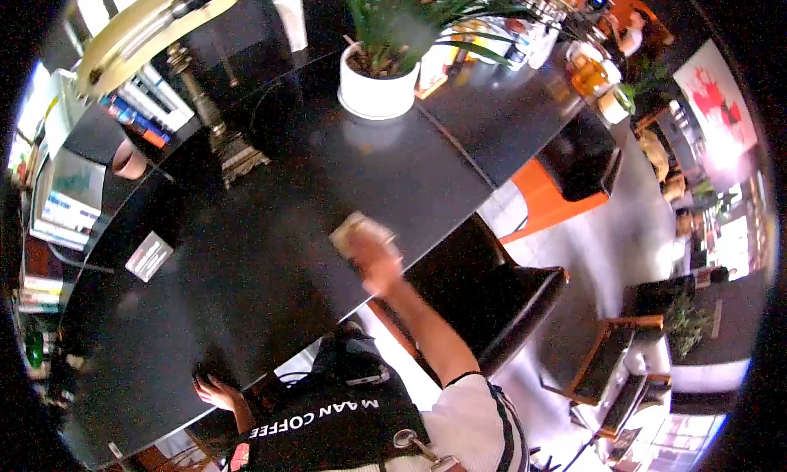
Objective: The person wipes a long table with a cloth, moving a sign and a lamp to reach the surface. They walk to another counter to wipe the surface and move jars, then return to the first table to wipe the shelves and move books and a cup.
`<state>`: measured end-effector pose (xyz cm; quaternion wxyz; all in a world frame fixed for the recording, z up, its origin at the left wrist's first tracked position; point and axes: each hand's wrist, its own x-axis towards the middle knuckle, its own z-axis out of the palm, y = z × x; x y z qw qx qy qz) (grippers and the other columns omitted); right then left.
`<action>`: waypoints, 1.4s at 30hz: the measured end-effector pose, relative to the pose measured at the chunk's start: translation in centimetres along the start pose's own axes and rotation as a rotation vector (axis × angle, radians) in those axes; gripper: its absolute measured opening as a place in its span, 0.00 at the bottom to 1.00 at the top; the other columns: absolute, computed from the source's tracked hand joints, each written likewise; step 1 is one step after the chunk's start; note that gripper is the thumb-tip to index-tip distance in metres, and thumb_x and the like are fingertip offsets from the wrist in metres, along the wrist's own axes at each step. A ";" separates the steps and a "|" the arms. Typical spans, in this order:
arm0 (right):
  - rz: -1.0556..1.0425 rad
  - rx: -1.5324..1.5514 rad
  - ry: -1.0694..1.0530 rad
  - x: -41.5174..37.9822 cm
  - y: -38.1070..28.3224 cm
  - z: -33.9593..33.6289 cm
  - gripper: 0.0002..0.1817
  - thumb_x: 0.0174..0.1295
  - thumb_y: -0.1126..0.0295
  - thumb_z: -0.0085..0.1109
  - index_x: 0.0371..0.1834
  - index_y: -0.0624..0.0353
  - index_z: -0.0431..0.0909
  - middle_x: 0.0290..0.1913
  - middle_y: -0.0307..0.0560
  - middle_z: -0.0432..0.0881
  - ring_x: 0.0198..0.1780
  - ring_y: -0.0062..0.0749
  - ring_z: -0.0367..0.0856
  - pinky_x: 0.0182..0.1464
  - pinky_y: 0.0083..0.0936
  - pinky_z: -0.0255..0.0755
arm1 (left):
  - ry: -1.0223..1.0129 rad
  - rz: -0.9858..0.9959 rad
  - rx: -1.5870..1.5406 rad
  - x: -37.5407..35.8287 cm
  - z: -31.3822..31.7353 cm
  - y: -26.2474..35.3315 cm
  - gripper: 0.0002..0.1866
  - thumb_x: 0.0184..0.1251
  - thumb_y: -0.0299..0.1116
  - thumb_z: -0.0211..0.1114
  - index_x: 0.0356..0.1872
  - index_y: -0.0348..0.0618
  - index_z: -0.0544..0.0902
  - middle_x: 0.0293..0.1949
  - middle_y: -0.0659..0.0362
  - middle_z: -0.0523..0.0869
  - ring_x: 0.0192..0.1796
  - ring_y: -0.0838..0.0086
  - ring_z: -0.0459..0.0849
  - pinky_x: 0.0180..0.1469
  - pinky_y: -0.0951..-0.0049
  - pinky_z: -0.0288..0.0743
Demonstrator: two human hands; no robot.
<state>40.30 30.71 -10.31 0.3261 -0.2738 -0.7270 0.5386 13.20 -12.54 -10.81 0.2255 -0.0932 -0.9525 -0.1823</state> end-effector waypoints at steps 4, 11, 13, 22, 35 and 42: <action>0.173 -1.129 0.221 7.1 1.4 -13.5 0.26 0.64 0.71 0.38 0.68 0.57 0.60 0.73 0.48 0.56 0.74 0.40 0.50 0.73 0.34 0.46 | -0.024 0.026 0.012 0.0 0.5 -0.9 0.22 0.72 0.42 0.49 0.60 0.42 0.71 0.63 0.52 0.69 0.64 0.56 0.65 0.64 0.54 0.60; 0.163 -1.126 0.391 5.6 1.8 -8.5 0.32 0.54 0.75 0.49 0.67 0.54 0.63 0.72 0.47 0.57 0.72 0.46 0.55 0.72 0.42 0.45 | -0.110 0.022 0.020 0.3 -0.3 -0.1 0.23 0.72 0.42 0.46 0.61 0.42 0.69 0.63 0.50 0.67 0.64 0.55 0.64 0.65 0.52 0.59; 0.198 -1.178 0.264 3.2 -0.6 -5.3 0.35 0.50 0.77 0.50 0.68 0.55 0.62 0.73 0.47 0.55 0.73 0.45 0.53 0.73 0.42 0.43 | -0.088 0.096 0.038 0.5 -0.2 -0.4 0.23 0.72 0.43 0.47 0.62 0.42 0.69 0.63 0.50 0.66 0.64 0.55 0.64 0.64 0.51 0.60; 0.051 -0.990 0.146 -5.5 -5.3 3.2 0.37 0.49 0.82 0.47 0.68 0.53 0.62 0.70 0.41 0.62 0.74 0.36 0.53 0.74 0.44 0.42 | -0.016 0.175 0.057 0.3 -0.7 0.4 0.24 0.72 0.45 0.48 0.61 0.39 0.69 0.60 0.48 0.70 0.61 0.55 0.68 0.62 0.56 0.63; 0.397 1.296 0.554 -27.5 -17.1 0.5 0.21 0.65 0.65 0.55 0.59 0.58 0.70 0.54 0.47 0.77 0.56 0.37 0.76 0.55 0.36 0.75 | 0.047 0.170 0.018 0.6 1.9 -1.0 0.21 0.70 0.43 0.54 0.57 0.40 0.73 0.57 0.48 0.74 0.56 0.53 0.73 0.57 0.54 0.67; 0.068 1.362 1.001 -39.5 -23.0 -12.0 0.19 0.66 0.66 0.51 0.57 0.62 0.70 0.54 0.54 0.77 0.58 0.46 0.74 0.53 0.46 0.76 | -0.201 0.488 -0.627 -9.4 -3.5 16.9 0.19 0.65 0.35 0.60 0.56 0.40 0.74 0.60 0.48 0.70 0.62 0.54 0.65 0.61 0.53 0.59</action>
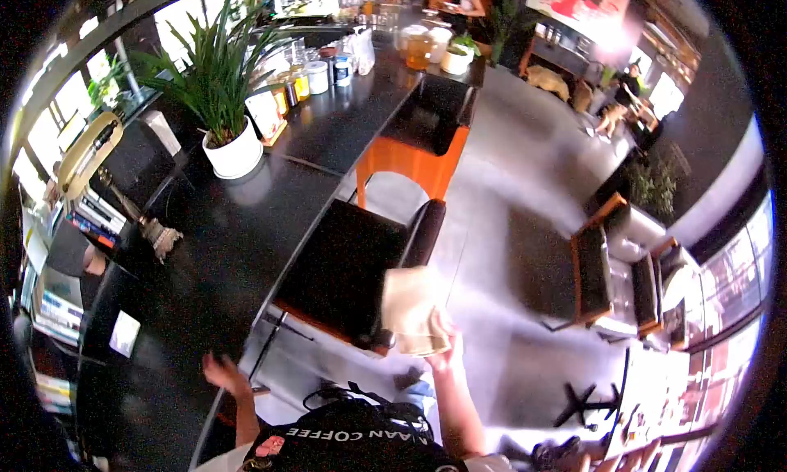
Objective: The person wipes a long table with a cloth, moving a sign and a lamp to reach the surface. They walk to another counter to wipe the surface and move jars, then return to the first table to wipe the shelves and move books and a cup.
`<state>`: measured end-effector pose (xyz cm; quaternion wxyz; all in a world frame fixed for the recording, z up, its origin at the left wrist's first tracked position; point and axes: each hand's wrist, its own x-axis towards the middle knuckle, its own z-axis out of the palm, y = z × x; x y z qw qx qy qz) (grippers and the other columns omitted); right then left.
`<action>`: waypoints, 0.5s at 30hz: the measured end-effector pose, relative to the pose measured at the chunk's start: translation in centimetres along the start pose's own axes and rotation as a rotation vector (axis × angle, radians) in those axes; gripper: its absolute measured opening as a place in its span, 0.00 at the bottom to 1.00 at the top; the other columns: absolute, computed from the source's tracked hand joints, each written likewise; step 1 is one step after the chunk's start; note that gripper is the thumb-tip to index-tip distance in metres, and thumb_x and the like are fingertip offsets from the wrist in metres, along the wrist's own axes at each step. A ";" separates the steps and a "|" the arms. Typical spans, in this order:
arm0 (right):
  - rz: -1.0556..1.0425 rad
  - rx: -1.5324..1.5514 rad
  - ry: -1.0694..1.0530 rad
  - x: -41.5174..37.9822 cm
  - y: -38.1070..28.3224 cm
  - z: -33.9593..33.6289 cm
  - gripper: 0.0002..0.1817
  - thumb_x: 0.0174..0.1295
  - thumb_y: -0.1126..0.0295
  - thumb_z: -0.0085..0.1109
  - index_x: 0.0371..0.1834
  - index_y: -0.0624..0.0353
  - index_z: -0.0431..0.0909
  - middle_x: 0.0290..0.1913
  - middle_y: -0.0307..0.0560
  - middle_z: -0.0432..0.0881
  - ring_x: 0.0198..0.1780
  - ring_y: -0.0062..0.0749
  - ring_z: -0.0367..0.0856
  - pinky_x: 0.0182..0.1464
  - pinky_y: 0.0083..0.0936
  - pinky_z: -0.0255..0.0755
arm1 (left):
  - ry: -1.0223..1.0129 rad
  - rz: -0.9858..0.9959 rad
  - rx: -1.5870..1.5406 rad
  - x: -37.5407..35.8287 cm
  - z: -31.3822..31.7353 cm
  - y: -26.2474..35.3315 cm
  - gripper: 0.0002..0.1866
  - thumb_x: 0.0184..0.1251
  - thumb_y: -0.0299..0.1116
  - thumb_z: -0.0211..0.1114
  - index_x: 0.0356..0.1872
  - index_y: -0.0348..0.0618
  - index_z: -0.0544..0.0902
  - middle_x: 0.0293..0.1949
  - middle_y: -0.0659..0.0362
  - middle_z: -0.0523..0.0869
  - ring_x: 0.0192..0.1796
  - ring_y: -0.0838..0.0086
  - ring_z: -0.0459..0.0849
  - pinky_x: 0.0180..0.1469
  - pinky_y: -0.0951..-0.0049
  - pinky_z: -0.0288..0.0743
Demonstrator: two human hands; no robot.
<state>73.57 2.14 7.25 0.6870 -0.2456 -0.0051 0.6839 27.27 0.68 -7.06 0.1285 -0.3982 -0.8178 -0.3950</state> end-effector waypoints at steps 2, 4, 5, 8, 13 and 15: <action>-0.161 -0.021 -0.046 -1.2 -5.7 -2.6 0.20 0.66 0.63 0.50 0.57 0.62 0.70 0.53 0.53 0.77 0.56 0.45 0.75 0.53 0.44 0.76 | -0.203 -0.080 -0.285 -4.9 3.8 4.8 0.25 0.61 0.32 0.62 0.60 0.41 0.69 0.63 0.48 0.66 0.66 0.55 0.60 0.65 0.55 0.54; -0.213 -0.207 -0.070 -1.6 -11.0 -4.7 0.20 0.66 0.61 0.51 0.56 0.62 0.71 0.52 0.52 0.77 0.54 0.43 0.76 0.52 0.43 0.75 | -0.354 0.009 -0.224 -10.4 3.2 10.9 0.30 0.59 0.31 0.61 0.64 0.41 0.65 0.63 0.49 0.65 0.67 0.54 0.59 0.67 0.56 0.51; -0.183 -0.261 -0.095 -0.9 -13.1 -5.8 0.19 0.65 0.62 0.51 0.55 0.61 0.71 0.51 0.51 0.77 0.53 0.43 0.76 0.51 0.42 0.75 | -0.332 0.096 -0.095 -12.7 2.8 12.5 0.27 0.57 0.28 0.62 0.60 0.41 0.67 0.64 0.50 0.63 0.68 0.56 0.58 0.68 0.57 0.52; -0.060 -0.377 -0.165 2.5 -17.9 -7.7 0.17 0.65 0.62 0.51 0.52 0.60 0.72 0.48 0.51 0.76 0.49 0.43 0.76 0.47 0.41 0.74 | -0.300 0.029 0.022 -17.5 -1.0 17.5 0.28 0.53 0.32 0.65 0.56 0.40 0.68 0.59 0.49 0.69 0.63 0.53 0.63 0.66 0.55 0.55; 0.320 -0.636 -0.400 10.3 -20.6 -5.4 0.13 0.64 0.64 0.52 0.47 0.58 0.73 0.42 0.49 0.76 0.42 0.42 0.76 0.41 0.39 0.72 | 0.008 -0.381 0.496 -26.2 -13.1 16.2 0.30 0.53 0.35 0.66 0.57 0.37 0.67 0.57 0.47 0.69 0.61 0.50 0.64 0.65 0.51 0.54; 0.556 -0.747 -0.576 13.1 -19.5 -3.0 0.11 0.63 0.65 0.52 0.44 0.58 0.74 0.39 0.49 0.76 0.39 0.41 0.76 0.38 0.38 0.71 | 0.309 -0.480 0.703 -29.4 -19.2 13.9 0.35 0.50 0.35 0.66 0.60 0.32 0.64 0.61 0.43 0.65 0.65 0.48 0.60 0.67 0.49 0.51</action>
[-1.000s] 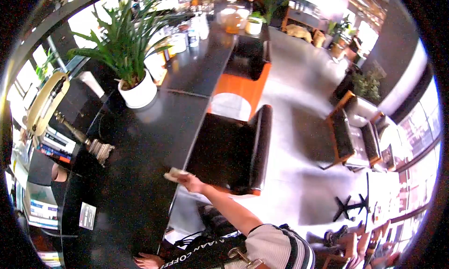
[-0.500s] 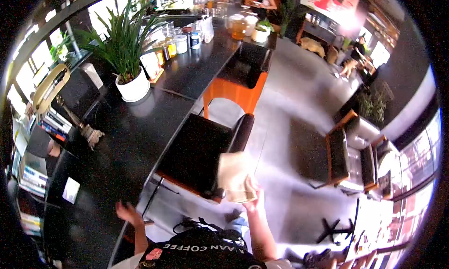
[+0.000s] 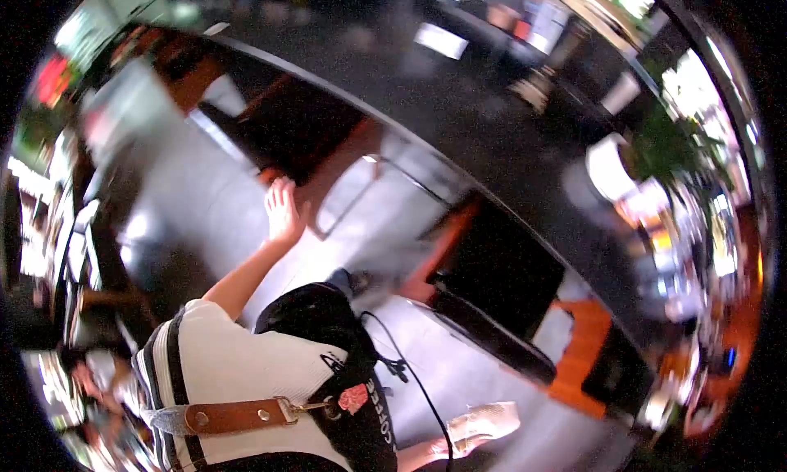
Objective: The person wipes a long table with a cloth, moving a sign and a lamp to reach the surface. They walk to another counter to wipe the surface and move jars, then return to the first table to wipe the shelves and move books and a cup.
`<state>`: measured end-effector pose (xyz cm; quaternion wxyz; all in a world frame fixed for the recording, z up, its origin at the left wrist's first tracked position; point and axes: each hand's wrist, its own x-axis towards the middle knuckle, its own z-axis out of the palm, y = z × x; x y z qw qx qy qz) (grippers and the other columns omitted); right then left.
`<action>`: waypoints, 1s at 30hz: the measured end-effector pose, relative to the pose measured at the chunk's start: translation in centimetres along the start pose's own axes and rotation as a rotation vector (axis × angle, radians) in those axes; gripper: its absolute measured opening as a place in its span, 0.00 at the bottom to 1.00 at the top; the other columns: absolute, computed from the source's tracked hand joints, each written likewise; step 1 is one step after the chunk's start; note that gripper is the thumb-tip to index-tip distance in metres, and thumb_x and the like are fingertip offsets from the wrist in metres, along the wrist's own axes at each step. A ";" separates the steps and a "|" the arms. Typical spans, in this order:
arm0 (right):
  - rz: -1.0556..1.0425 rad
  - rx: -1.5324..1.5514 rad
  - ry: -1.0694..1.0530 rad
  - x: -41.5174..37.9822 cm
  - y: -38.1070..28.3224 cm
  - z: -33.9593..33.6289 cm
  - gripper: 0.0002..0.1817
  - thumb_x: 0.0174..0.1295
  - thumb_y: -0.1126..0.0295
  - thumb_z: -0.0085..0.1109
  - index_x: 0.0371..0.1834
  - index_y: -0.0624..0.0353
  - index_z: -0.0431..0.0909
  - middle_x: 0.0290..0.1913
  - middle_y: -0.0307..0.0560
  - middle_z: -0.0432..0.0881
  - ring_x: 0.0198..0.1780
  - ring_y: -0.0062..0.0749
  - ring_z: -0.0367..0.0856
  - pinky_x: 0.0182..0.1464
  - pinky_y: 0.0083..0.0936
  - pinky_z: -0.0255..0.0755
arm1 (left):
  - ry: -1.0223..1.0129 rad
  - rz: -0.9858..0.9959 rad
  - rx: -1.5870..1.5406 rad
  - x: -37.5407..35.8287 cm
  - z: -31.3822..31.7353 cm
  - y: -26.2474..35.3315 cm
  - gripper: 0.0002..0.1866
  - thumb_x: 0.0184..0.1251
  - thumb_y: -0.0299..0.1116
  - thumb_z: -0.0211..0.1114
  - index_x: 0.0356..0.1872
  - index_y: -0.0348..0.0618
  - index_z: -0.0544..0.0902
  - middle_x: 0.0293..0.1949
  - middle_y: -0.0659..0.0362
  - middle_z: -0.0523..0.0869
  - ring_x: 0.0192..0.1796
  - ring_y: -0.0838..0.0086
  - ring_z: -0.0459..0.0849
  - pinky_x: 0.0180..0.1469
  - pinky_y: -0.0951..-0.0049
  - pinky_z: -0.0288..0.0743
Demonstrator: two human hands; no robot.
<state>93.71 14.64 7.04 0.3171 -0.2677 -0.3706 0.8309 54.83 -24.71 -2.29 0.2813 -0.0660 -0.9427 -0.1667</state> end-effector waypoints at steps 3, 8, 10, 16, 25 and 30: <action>0.405 -0.256 -0.532 5.6 -2.6 1.6 0.09 0.62 0.65 0.52 0.41 0.56 0.74 0.35 0.48 0.76 0.35 0.41 0.76 0.35 0.37 0.70 | 0.219 -0.453 0.188 -0.9 -2.4 -9.3 0.41 0.53 0.45 0.67 0.61 0.26 0.61 0.63 0.38 0.63 0.68 0.46 0.57 0.68 0.51 0.51; 0.984 -0.982 -1.939 16.1 -3.6 10.6 0.05 0.61 0.67 0.53 0.36 0.55 0.75 0.29 0.46 0.76 0.29 0.40 0.76 0.28 0.34 0.69 | -0.216 -1.143 -0.769 4.7 -1.3 -17.3 0.57 0.48 0.68 0.64 0.62 0.19 0.61 0.59 0.36 0.71 0.60 0.54 0.73 0.61 0.66 0.66; 1.022 -1.001 -2.281 16.9 -1.3 12.6 0.04 0.61 0.67 0.53 0.34 0.54 0.76 0.27 0.46 0.76 0.26 0.39 0.76 0.26 0.33 0.68 | -0.376 -1.252 -0.894 8.7 -2.9 -14.7 0.57 0.41 0.67 0.69 0.61 0.22 0.63 0.56 0.40 0.74 0.53 0.56 0.78 0.53 0.55 0.74; 0.977 -0.742 -2.372 13.1 3.9 17.8 0.06 0.63 0.67 0.53 0.37 0.56 0.74 0.31 0.47 0.75 0.31 0.40 0.75 0.33 0.35 0.66 | 0.166 -1.595 -0.629 11.6 1.9 -10.8 0.47 0.37 0.39 0.79 0.56 0.31 0.58 0.51 0.38 0.74 0.52 0.54 0.77 0.52 0.61 0.76; -0.074 0.601 -0.174 4.0 7.7 1.0 0.17 0.68 0.66 0.49 0.55 0.64 0.68 0.52 0.54 0.73 0.53 0.42 0.71 0.59 0.42 0.61 | 0.077 -1.430 -0.508 10.5 2.2 -10.4 0.43 0.46 0.45 0.71 0.56 0.27 0.58 0.50 0.38 0.77 0.48 0.53 0.80 0.50 0.61 0.76; -0.067 0.725 -0.213 3.2 9.1 -4.1 0.21 0.70 0.68 0.45 0.62 0.68 0.64 0.58 0.61 0.71 0.59 0.46 0.71 0.62 0.43 0.65 | 0.167 -1.466 -0.654 10.5 2.3 -10.0 0.44 0.41 0.45 0.75 0.54 0.24 0.63 0.47 0.41 0.79 0.46 0.56 0.81 0.44 0.62 0.81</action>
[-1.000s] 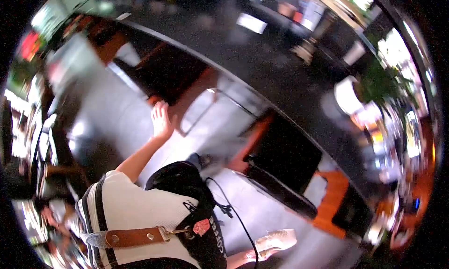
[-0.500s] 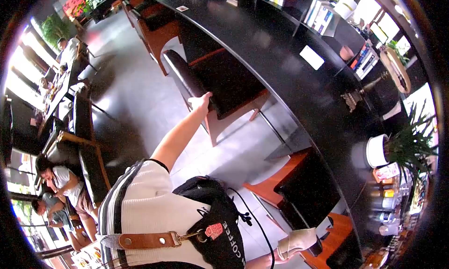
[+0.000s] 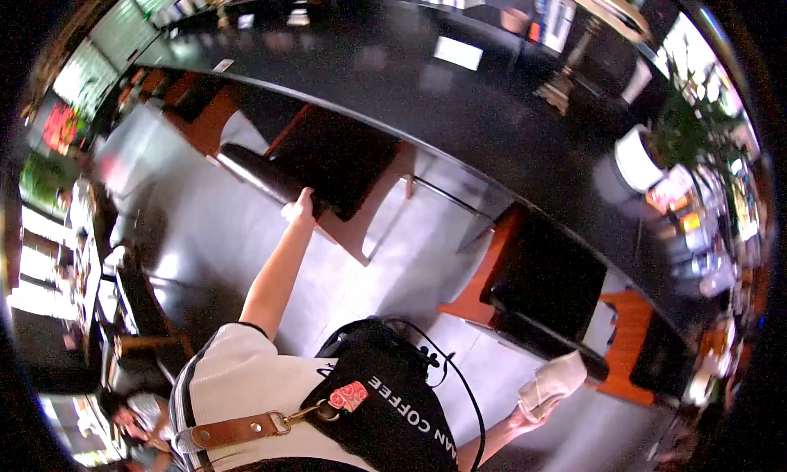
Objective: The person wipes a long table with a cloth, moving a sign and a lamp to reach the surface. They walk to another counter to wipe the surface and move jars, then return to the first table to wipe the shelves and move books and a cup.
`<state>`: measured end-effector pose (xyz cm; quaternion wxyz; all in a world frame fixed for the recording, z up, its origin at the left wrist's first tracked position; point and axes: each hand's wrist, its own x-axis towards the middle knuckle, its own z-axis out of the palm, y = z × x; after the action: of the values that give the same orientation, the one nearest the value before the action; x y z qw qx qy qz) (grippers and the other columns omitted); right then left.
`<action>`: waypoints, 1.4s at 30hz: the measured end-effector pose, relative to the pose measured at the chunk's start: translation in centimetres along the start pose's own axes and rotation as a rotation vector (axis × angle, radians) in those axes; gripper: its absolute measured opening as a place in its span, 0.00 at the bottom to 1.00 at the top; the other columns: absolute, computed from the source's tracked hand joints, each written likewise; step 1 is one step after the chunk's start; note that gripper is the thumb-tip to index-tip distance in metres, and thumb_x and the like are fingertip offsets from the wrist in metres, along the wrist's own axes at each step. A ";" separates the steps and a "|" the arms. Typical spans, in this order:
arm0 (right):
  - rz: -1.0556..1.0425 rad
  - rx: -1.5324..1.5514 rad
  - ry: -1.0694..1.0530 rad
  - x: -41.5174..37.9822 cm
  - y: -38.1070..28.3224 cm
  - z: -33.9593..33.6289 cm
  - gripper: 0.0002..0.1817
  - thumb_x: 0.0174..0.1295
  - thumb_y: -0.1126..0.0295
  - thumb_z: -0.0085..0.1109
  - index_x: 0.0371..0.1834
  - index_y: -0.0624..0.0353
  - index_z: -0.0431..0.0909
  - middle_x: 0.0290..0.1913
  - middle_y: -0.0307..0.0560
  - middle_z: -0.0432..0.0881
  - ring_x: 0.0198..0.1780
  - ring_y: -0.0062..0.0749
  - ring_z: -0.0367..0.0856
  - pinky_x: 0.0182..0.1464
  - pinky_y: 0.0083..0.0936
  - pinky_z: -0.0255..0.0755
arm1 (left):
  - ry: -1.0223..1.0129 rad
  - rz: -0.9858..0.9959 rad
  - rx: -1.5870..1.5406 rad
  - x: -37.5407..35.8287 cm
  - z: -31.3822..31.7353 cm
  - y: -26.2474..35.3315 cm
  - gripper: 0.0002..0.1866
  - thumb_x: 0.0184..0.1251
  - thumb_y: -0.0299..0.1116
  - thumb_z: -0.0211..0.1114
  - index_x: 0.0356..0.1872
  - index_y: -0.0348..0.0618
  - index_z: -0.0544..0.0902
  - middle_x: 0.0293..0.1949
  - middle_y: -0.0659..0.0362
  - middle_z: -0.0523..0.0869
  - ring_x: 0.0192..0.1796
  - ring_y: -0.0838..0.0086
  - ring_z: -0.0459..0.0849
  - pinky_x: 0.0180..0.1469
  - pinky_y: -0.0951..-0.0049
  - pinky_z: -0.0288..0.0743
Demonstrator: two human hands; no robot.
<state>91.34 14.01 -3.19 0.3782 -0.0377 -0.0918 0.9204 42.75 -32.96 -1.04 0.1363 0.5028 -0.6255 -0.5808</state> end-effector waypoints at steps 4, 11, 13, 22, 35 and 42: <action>-0.169 -0.034 0.262 -0.1 2.0 1.9 0.22 0.70 0.67 0.43 0.62 0.70 0.62 0.52 0.66 0.71 0.52 0.49 0.76 0.51 0.38 0.78 | -0.422 -0.117 -0.096 4.9 1.1 -2.3 0.31 0.51 0.50 0.68 0.50 0.35 0.77 0.41 0.52 0.82 0.39 0.62 0.81 0.37 0.64 0.79; -0.327 -0.057 0.356 -1.2 1.9 4.0 0.21 0.69 0.62 0.45 0.61 0.62 0.68 0.57 0.56 0.75 0.58 0.49 0.74 0.61 0.52 0.67 | -0.312 -0.094 -0.077 -0.4 -0.2 -0.7 0.47 0.33 0.51 0.80 0.51 0.25 0.69 0.51 0.44 0.77 0.48 0.51 0.78 0.42 0.49 0.80; -0.374 -0.027 0.369 -2.3 0.9 2.7 0.22 0.68 0.60 0.46 0.59 0.63 0.70 0.58 0.56 0.75 0.58 0.50 0.74 0.61 0.52 0.66 | 0.145 0.115 0.154 5.6 3.8 -4.8 0.49 0.39 0.54 0.77 0.53 0.22 0.66 0.54 0.41 0.75 0.52 0.47 0.76 0.49 0.46 0.76; -0.659 -0.021 0.381 -8.5 -16.9 1.3 0.24 0.64 0.61 0.53 0.58 0.67 0.69 0.58 0.58 0.74 0.57 0.51 0.75 0.59 0.50 0.70 | -1.142 1.192 0.058 -37.3 5.7 -13.7 0.19 0.69 0.29 0.54 0.59 0.36 0.72 0.55 0.50 0.77 0.60 0.58 0.72 0.63 0.61 0.62; -0.389 0.003 0.593 -3.9 -41.8 -7.0 0.27 0.53 0.66 0.56 0.57 0.66 0.69 0.53 0.57 0.77 0.52 0.49 0.77 0.56 0.48 0.73 | -1.194 1.613 0.515 -66.9 7.1 -31.6 0.13 0.67 0.35 0.55 0.44 0.35 0.78 0.46 0.47 0.81 0.47 0.51 0.79 0.49 0.58 0.73; -0.121 -0.092 0.496 10.9 -49.3 -9.7 0.29 0.51 0.66 0.53 0.57 0.69 0.68 0.51 0.58 0.78 0.51 0.49 0.79 0.52 0.46 0.76 | -0.875 1.542 0.601 -69.8 6.7 -31.6 0.09 0.66 0.32 0.55 0.36 0.39 0.81 0.33 0.51 0.84 0.36 0.52 0.81 0.41 0.60 0.75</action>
<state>118.89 57.43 -2.90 0.4412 -0.2738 -0.0405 0.8537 84.47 31.68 -1.44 0.1008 -0.2998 -0.9059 -0.2817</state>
